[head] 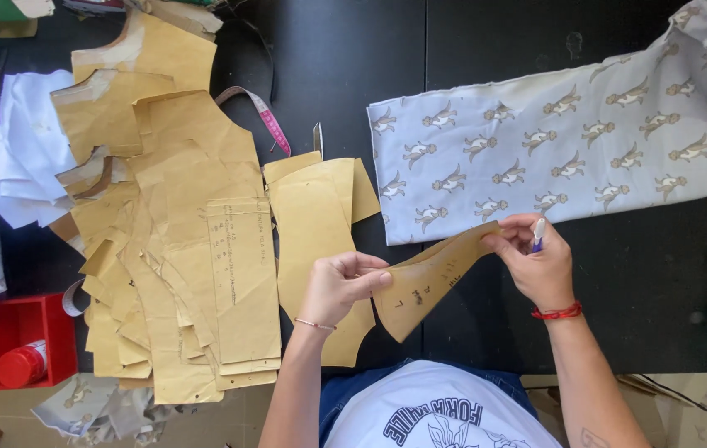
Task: The person selects a paper pattern from a pile, places it on a piece of patterned fabric, and traces the outline with a pen. They then use a rotary cutter to cut the fabric along the traced lines and remove the excess material.
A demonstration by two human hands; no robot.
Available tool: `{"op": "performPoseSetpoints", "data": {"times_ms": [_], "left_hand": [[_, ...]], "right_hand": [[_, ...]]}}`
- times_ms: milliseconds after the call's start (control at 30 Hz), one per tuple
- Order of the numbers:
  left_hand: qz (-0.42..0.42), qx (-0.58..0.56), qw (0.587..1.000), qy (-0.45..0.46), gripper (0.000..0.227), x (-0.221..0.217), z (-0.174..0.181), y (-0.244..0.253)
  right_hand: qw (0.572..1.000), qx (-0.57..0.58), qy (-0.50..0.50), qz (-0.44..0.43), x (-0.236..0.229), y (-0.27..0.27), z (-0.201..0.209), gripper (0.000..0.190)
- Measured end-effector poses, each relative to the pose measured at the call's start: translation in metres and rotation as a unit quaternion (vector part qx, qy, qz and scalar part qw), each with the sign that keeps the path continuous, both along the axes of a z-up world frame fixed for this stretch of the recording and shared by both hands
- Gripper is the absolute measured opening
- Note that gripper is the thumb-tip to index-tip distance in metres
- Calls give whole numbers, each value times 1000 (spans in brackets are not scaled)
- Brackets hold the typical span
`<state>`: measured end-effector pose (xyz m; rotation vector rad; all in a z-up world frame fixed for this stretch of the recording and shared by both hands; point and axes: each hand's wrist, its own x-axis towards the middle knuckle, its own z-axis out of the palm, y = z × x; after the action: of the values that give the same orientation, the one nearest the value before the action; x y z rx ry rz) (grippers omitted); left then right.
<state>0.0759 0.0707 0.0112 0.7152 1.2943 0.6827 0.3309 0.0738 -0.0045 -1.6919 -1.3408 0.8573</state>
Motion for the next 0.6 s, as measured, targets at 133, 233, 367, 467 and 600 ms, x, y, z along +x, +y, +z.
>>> {"op": "performPoseSetpoints", "data": {"times_ms": [133,233,367,467,600], "left_hand": [[29,-94,987,-124,19,12,-78,-9],[73,-185,939,-281,21,34,-81,-10],[79,-306,872,-374,17,65,-74,-14],[-47,-335,891,-302,14,77,-79,-25],[-123,-233,937,-228,16,69,-39,-7]], "right_hand": [[1000,21,4,4,13,-2,2,19],[995,100,-17,9,15,8,26,13],[978,202,-21,43,31,25,49,26],[969,164,-181,-47,80,44,-14,20],[984,63,-162,-26,29,98,-6,12]]}}
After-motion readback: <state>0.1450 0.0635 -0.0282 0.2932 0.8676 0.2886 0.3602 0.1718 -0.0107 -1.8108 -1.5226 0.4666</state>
